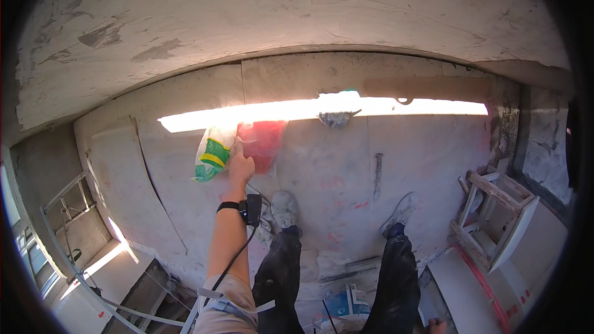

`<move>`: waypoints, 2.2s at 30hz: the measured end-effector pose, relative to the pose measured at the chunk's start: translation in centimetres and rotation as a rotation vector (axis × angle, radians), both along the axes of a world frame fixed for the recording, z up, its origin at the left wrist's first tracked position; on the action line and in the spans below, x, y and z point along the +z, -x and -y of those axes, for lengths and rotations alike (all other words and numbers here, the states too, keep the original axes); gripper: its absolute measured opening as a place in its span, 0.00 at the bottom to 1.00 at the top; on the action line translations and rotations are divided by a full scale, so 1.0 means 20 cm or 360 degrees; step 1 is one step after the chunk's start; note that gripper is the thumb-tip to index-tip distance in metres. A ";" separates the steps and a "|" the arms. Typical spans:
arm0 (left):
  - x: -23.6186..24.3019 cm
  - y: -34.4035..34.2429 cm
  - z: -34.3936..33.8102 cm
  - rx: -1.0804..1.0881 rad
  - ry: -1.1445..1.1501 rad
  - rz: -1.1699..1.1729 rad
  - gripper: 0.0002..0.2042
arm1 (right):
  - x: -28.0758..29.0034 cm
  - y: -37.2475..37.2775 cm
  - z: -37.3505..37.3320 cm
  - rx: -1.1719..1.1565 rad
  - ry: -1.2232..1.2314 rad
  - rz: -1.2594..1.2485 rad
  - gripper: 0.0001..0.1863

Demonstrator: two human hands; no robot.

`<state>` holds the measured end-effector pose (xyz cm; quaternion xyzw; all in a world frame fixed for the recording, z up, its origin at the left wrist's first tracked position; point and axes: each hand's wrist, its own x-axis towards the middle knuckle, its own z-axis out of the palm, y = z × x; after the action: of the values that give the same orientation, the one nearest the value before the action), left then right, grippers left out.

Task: Applying grout and installing tile spacers on a wall.

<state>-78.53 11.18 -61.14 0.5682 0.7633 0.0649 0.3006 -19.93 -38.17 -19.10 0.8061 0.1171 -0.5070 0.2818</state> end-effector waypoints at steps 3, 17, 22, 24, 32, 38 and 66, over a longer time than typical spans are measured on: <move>-0.20 0.20 -0.04 0.0366 0.0186 0.0245 0.26 | 0.01 0.02 0.08 -0.0160 0.0114 0.0187 0.23; -0.23 0.13 0.41 0.0912 0.0509 0.0510 0.20 | -0.07 0.01 -0.20 -0.0660 -0.0081 0.0183 0.15; -0.34 0.06 0.38 0.0611 0.0237 0.0409 0.16 | 0.00 0.03 -0.29 -0.0800 -0.0088 0.0325 0.16; -0.34 0.00 0.33 0.0450 0.0200 0.0248 0.14 | -0.02 0.04 -0.34 -0.0739 -0.0029 0.0373 0.16; -0.50 0.04 0.29 0.0952 0.0158 0.0255 0.11 | -0.09 0.05 -0.32 -0.0746 0.0071 0.0391 0.15; -0.27 -0.16 0.18 0.1140 0.0269 0.0701 0.08 | -0.13 0.12 -0.47 -0.0689 -0.0002 0.0320 0.14; -0.01 0.03 0.49 0.0923 0.0731 0.0354 0.14 | -0.29 -0.13 -0.21 -0.0713 -0.0225 0.0212 0.13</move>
<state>-79.17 1.34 -61.24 0.2361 0.8497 0.0360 0.4701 -17.41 -33.93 -24.93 0.8614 -0.0482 -0.4931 0.1122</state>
